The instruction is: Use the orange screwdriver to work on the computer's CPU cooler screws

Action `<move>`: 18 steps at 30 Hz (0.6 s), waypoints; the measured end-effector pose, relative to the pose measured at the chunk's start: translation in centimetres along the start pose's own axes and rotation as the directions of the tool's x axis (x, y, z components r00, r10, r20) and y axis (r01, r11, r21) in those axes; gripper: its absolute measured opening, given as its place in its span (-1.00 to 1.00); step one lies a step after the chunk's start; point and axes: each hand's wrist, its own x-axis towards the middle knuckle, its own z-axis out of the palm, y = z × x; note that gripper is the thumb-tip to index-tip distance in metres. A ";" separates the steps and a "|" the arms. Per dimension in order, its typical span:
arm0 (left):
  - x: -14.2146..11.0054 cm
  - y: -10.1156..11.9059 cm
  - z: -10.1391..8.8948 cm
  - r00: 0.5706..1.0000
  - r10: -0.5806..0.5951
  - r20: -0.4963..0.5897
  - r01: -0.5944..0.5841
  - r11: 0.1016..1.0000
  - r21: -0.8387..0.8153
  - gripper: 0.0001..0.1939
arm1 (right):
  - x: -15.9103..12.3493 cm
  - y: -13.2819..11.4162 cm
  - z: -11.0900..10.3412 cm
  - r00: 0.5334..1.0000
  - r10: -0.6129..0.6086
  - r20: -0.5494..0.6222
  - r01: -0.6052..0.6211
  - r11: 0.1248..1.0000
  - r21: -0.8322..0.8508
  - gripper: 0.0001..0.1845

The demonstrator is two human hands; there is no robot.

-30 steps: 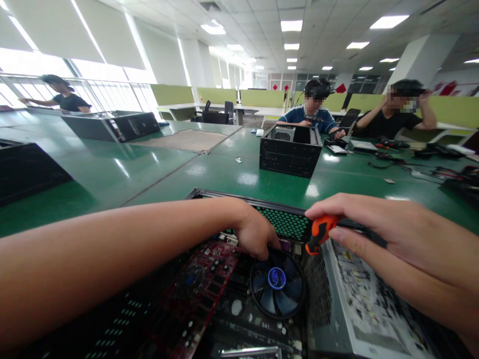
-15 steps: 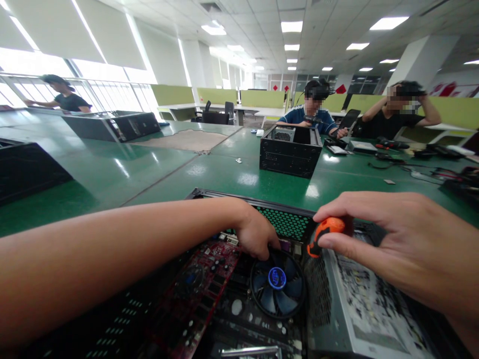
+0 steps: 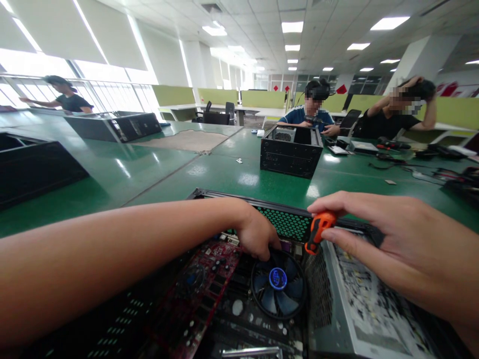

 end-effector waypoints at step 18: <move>-0.4 0.7 -0.1 0.998 -0.054 0.033 0.053 0.998 0.037 -0.53 | -0.9 0.2 0.8 0.992 0.127 -0.014 -0.127 0.992 -0.003 -0.64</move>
